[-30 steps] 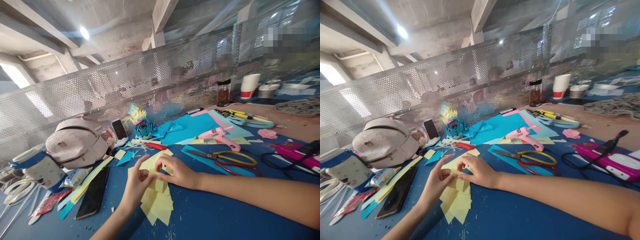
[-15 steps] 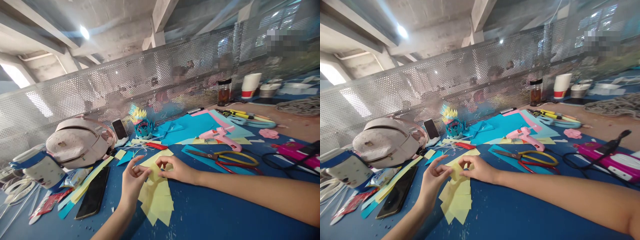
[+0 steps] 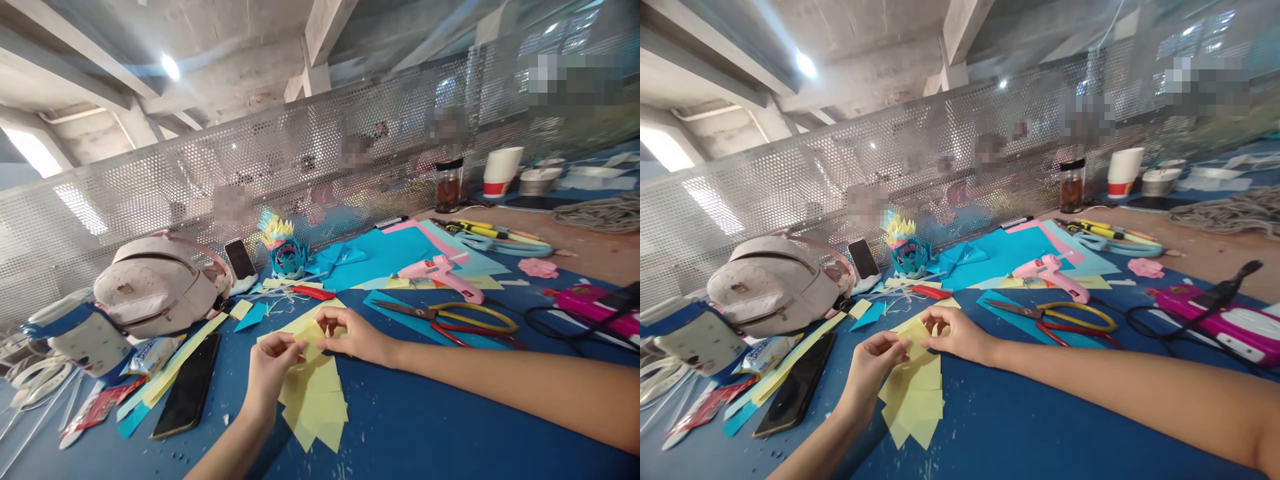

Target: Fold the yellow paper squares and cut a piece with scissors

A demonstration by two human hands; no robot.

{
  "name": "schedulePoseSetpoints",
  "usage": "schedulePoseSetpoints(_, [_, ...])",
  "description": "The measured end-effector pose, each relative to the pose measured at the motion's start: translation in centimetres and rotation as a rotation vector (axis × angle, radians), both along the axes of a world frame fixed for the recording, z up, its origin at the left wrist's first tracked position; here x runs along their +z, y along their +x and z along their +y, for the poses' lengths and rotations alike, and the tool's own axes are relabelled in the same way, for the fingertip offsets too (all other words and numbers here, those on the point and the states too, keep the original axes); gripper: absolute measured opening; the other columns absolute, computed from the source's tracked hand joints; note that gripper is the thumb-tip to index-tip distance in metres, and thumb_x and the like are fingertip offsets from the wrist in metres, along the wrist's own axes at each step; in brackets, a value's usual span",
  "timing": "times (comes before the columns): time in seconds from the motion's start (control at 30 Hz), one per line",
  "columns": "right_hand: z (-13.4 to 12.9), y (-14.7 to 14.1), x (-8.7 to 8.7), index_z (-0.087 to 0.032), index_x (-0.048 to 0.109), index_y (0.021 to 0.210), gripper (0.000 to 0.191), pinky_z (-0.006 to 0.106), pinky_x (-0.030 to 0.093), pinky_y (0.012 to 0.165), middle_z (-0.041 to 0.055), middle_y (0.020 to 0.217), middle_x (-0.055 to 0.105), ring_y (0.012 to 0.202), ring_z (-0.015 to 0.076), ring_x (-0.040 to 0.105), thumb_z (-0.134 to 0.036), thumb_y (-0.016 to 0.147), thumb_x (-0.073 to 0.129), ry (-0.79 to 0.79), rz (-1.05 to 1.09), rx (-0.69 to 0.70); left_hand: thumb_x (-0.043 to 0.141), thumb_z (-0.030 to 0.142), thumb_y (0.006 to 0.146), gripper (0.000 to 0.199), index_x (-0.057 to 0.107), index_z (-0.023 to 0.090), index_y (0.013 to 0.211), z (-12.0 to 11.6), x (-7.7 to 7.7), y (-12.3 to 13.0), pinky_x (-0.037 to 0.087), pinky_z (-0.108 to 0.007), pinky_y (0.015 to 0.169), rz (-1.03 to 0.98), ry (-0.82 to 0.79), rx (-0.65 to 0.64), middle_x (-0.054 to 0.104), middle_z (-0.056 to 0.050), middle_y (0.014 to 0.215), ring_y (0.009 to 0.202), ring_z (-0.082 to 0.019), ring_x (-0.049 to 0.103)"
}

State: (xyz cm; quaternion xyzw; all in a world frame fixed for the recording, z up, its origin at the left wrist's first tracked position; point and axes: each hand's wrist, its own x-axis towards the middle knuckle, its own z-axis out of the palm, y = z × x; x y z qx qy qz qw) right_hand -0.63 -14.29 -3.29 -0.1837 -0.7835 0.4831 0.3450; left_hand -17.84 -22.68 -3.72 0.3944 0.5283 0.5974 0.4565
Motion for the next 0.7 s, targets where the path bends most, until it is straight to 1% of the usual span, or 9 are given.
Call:
schedulePoseSetpoints(0.17, [-0.20, 0.10, 0.48, -0.016, 0.059, 0.086, 0.024, 0.023, 0.044, 0.062, 0.0004, 0.080, 0.057, 0.066, 0.0114, 0.051, -0.036, 0.074, 0.065, -0.027, -0.010, 0.014, 0.080, 0.029, 0.059, 0.022, 0.066, 0.012, 0.063, -0.03, 0.29, 0.04, 0.050, -0.019, 0.056, 0.039, -0.008, 0.006, 0.065, 0.001, 0.058, 0.051, -0.008, 0.058])
schedulePoseSetpoints(0.27, [-0.25, 0.15, 0.69, -0.015, 0.058, 0.080, 0.026, 0.023, 0.042, 0.059, 0.0002, 0.074, 0.057, 0.064, 0.0116, 0.051, -0.040, 0.076, 0.062, -0.080, -0.025, -0.004, 0.079, 0.029, 0.060, 0.020, 0.067, 0.012, 0.062, -0.21, 0.57, 0.06, 0.048, -0.018, 0.055, 0.079, 0.000, 0.006, 0.065, 0.001, 0.057, 0.051, -0.008, 0.058])
schedulePoseSetpoints(0.4, [0.01, -0.02, 0.38, -0.014, 0.056, 0.067, 0.032, 0.023, 0.040, 0.056, -0.0014, 0.061, 0.054, 0.058, 0.0116, 0.050, -0.043, 0.067, 0.070, -0.155, -0.008, -0.057, 0.079, 0.025, 0.059, 0.017, 0.068, 0.012, 0.061, -0.28, 0.73, 0.12, 0.047, -0.016, 0.053, 0.130, 0.015, 0.011, 0.065, 0.000, 0.055, 0.051, -0.009, 0.058])
schedulePoseSetpoints(0.5, [0.28, -0.17, 0.02, -0.013, 0.057, 0.063, 0.035, 0.022, 0.038, 0.054, -0.0011, 0.059, 0.056, 0.056, 0.0112, 0.050, -0.043, 0.062, 0.074, -0.214, 0.007, -0.074, 0.079, 0.022, 0.058, 0.015, 0.069, 0.012, 0.062, -0.16, 0.63, 0.17, 0.046, -0.016, 0.051, 0.149, 0.017, 0.005, 0.066, -0.001, 0.054, 0.051, -0.009, 0.059])
schedulePoseSetpoints(0.57, [0.38, -0.20, -0.11, -0.012, 0.058, 0.062, 0.035, 0.021, 0.037, 0.052, -0.0007, 0.059, 0.056, 0.055, 0.0103, 0.048, -0.043, 0.060, 0.075, -0.228, 0.015, -0.071, 0.079, 0.022, 0.058, 0.015, 0.069, 0.012, 0.062, -0.08, 0.56, 0.20, 0.045, -0.015, 0.049, 0.154, 0.011, 0.007, 0.065, -0.001, 0.053, 0.050, -0.009, 0.058])
schedulePoseSetpoints(0.7, [0.38, -0.14, -0.15, -0.012, 0.058, 0.059, 0.035, 0.019, 0.032, 0.048, -0.0024, 0.053, 0.052, 0.051, 0.0081, 0.044, -0.042, 0.061, 0.076, -0.210, 0.034, -0.071, 0.078, 0.026, 0.059, 0.018, 0.068, 0.011, 0.062, -0.09, 0.55, 0.30, 0.045, -0.016, 0.047, 0.189, -0.006, 0.017, 0.066, -0.002, 0.054, 0.050, -0.010, 0.058])
